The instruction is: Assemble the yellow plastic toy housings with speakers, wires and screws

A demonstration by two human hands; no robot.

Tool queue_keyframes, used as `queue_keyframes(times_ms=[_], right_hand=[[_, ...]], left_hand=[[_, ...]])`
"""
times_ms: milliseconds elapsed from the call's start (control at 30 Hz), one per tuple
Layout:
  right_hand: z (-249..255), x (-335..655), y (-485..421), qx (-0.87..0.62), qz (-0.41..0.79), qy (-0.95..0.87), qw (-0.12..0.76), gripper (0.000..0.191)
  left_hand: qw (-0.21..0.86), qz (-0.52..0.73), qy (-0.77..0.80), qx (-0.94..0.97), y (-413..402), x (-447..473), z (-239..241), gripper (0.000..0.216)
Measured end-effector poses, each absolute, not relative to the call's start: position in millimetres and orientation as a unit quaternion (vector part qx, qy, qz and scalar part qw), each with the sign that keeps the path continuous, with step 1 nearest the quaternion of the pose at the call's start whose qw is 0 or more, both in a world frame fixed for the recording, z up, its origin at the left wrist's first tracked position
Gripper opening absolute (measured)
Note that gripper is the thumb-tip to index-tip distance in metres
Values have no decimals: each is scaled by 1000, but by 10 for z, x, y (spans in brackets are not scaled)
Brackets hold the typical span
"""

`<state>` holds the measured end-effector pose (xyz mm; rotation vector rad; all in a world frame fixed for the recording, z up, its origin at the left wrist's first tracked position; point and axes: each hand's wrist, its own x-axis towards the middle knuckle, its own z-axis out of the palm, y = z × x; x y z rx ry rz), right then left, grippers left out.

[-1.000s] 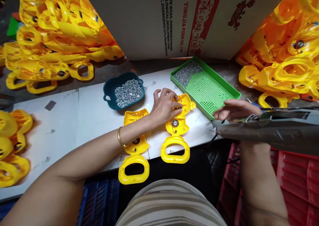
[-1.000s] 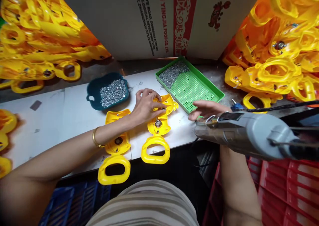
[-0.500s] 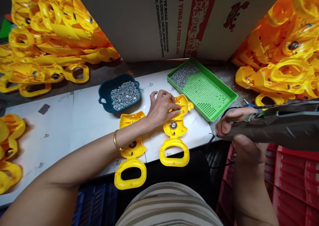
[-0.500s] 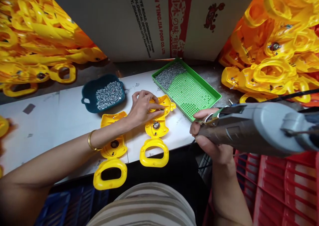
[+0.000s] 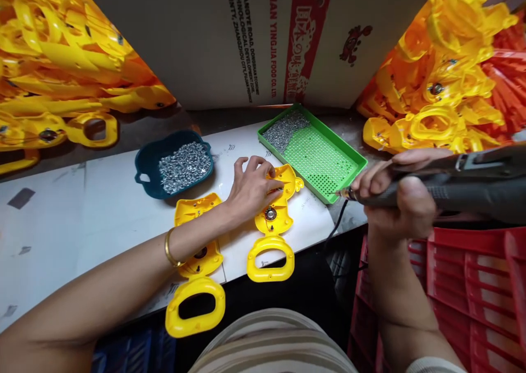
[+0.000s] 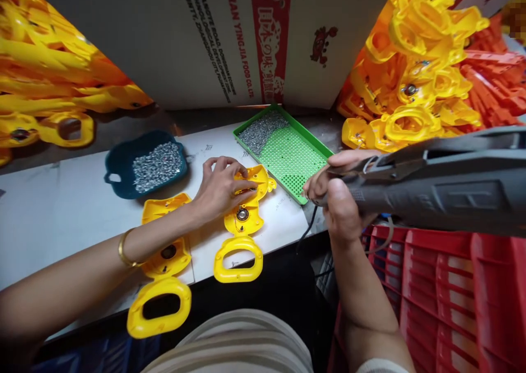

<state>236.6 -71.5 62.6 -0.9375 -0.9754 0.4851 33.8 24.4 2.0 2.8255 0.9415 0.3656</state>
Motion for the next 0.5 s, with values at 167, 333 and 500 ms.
queue_keyframes(times_ms=[167, 333, 500], right_hand=[[426, 2396, -530, -491, 174, -442, 731, 28], [287, 2392, -384, -514, 184, -432, 718, 35], [246, 2395, -234, -521, 165, -433, 717, 39]], left_hand=[[83, 124, 326, 934, 191, 341, 22, 13], [90, 131, 333, 929, 119, 343, 27, 12], [104, 125, 335, 928, 123, 354, 47, 12]])
